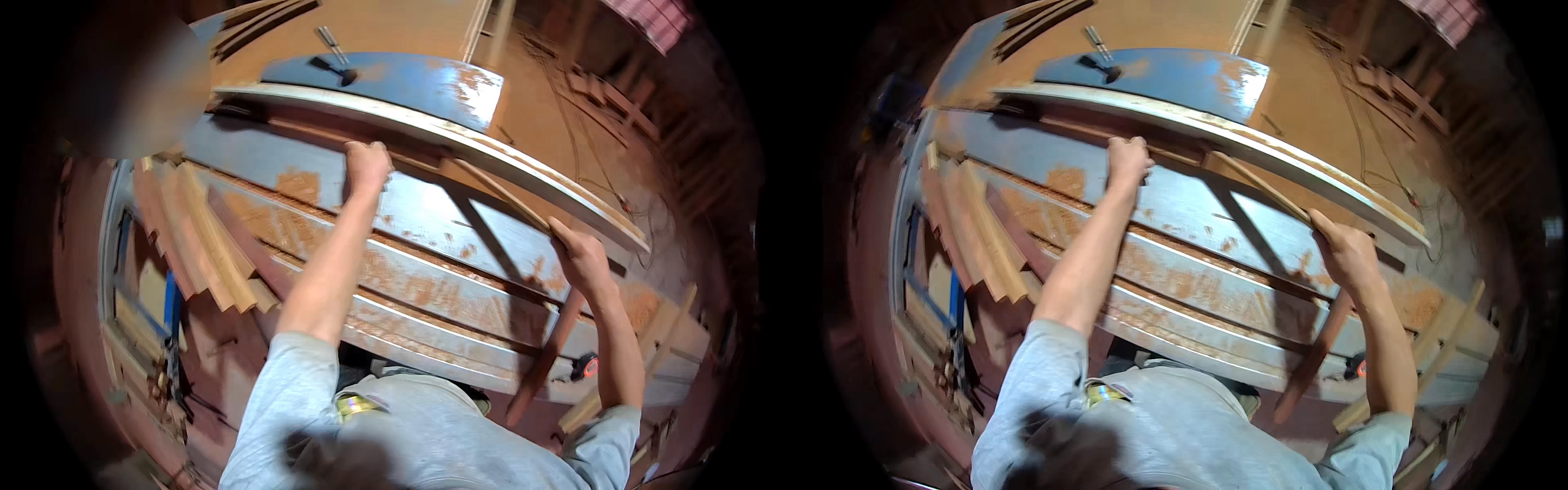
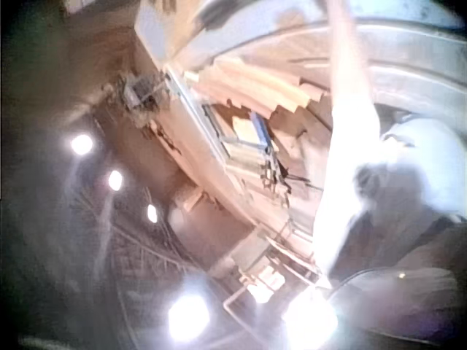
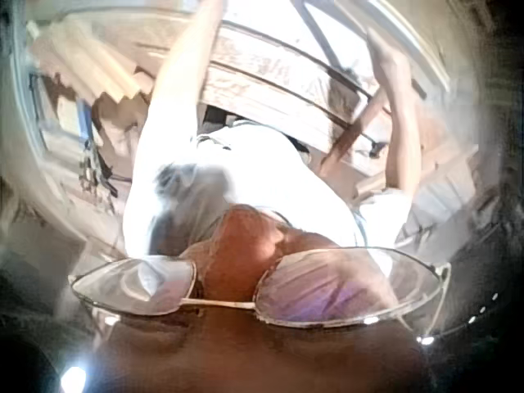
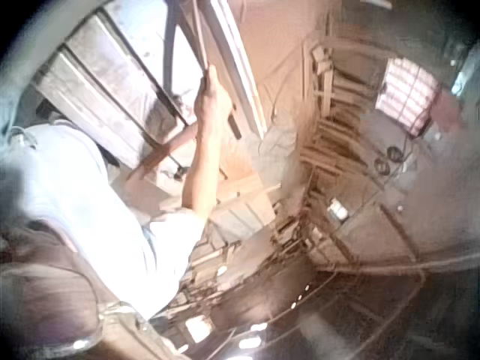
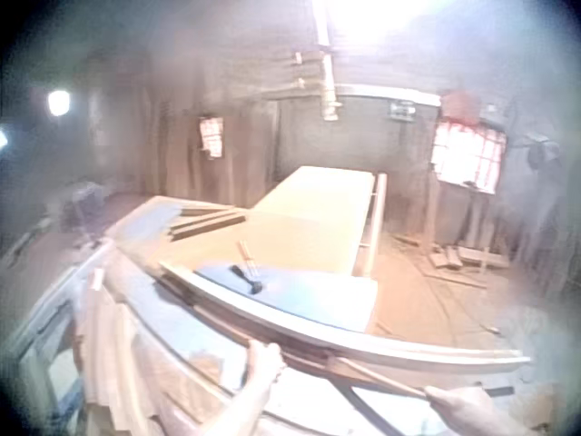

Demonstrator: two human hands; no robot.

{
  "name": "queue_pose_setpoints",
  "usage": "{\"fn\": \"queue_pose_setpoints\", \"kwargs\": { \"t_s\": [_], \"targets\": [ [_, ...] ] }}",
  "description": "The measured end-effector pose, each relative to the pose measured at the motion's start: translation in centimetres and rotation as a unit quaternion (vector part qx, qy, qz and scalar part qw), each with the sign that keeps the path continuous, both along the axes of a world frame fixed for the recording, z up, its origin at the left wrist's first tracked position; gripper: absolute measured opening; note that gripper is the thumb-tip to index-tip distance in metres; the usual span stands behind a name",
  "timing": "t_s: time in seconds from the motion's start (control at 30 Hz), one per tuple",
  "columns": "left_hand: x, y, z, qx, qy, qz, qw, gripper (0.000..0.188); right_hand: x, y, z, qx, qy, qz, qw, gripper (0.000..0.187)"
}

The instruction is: The person picks up curved wood slats from a table and places them onto a blue metal rack, organizing them side-by-side.

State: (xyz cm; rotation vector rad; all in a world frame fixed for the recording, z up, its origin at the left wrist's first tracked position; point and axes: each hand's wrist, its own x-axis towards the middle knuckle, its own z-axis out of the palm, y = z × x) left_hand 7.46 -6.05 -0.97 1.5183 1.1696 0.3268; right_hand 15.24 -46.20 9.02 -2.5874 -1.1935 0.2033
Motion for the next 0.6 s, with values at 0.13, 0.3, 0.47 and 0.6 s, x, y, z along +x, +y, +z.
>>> {"fn": "queue_pose_setpoints", "kwargs": {
  "t_s": [0.13,0.3,0.47,0.6],
  "targets": [
    [-0.2,2.8,0.6,0.027,0.014,0.013,0.999,0.03,-0.1,2.6,-1.0,0.03,-0.014,0.017,0.999,0.03],
    [-0.3,5.0,-0.6,0.034,0.062,0.01,0.997,0.036,1.0,4.2,-0.7,0.034,-0.031,0.039,0.998,0.028],
    [-0.5,6.3,-0.9,0.031,0.064,0.011,0.997,0.04,1.1,5.9,-0.2,0.025,-0.028,0.044,0.998,0.027],
    [-0.8,8.0,-0.6,0.016,0.071,0.011,0.997,0.037,1.3,7.3,-0.2,0.041,-0.029,0.055,0.997,0.026]
  ]
}}
